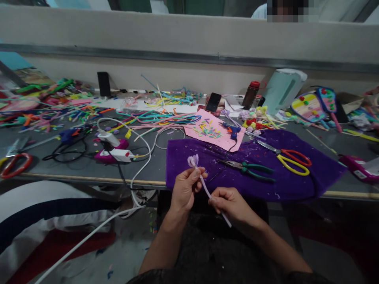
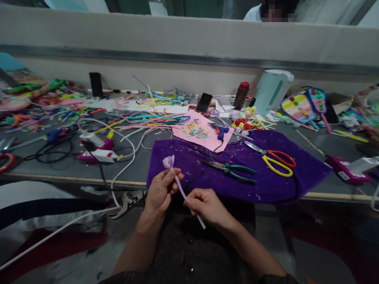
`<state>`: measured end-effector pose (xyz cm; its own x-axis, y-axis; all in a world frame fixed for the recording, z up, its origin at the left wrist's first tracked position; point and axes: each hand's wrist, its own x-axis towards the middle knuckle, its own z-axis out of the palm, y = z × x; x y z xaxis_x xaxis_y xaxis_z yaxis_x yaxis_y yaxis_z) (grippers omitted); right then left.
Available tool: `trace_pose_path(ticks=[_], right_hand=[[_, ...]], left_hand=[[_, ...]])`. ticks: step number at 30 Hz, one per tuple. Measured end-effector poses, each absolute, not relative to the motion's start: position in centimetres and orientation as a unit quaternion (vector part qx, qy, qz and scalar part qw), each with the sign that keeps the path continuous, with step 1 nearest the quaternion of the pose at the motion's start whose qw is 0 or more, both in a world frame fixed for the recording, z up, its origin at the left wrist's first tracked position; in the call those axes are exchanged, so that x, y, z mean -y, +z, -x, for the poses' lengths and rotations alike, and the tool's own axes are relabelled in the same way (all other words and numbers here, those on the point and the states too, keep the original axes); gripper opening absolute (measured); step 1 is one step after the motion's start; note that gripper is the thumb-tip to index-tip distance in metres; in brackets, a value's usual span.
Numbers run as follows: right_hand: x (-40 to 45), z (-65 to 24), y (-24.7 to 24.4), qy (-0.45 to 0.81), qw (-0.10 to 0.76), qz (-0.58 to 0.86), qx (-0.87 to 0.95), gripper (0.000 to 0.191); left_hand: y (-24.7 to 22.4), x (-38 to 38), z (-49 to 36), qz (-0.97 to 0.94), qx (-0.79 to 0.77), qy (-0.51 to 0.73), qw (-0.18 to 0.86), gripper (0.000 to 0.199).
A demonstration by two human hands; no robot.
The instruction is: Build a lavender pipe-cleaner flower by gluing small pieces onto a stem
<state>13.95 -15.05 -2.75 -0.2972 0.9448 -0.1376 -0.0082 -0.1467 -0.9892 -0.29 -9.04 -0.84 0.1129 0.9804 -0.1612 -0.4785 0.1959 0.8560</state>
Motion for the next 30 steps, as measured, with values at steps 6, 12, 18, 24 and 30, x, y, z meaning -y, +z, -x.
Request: trace_pose_path(ticks=[6,12,18,24,30], right_hand=[[15.0,-18.8,-0.8,0.27,0.362,0.51,0.732,0.022],[12.2,-27.3,-0.1,-0.044,0.201,0.59,0.78,0.026],[11.1,-29.1,0.9,-0.005,0.127,0.551,0.825,0.03],[10.6,-28.8,1.5,0.057,0.103,0.539,0.834,0.025],[9.5,-29.8,1.7,0.139,0.165,0.551,0.806,0.01]], left_hand=[[-0.5,9.5,0.8,-0.354,-0.393,0.521,0.67,0.021],[-0.3,9.6,0.4,-0.385,-0.398,0.483,0.678,0.02],[0.1,8.8,-0.3,-0.391,-0.4,0.473,0.681,0.022],[0.6,7.3,-1.2,-0.399,-0.402,0.476,0.672,0.024],[-0.4,6.5,-1.8,-0.406,-0.396,0.479,0.67,0.025]])
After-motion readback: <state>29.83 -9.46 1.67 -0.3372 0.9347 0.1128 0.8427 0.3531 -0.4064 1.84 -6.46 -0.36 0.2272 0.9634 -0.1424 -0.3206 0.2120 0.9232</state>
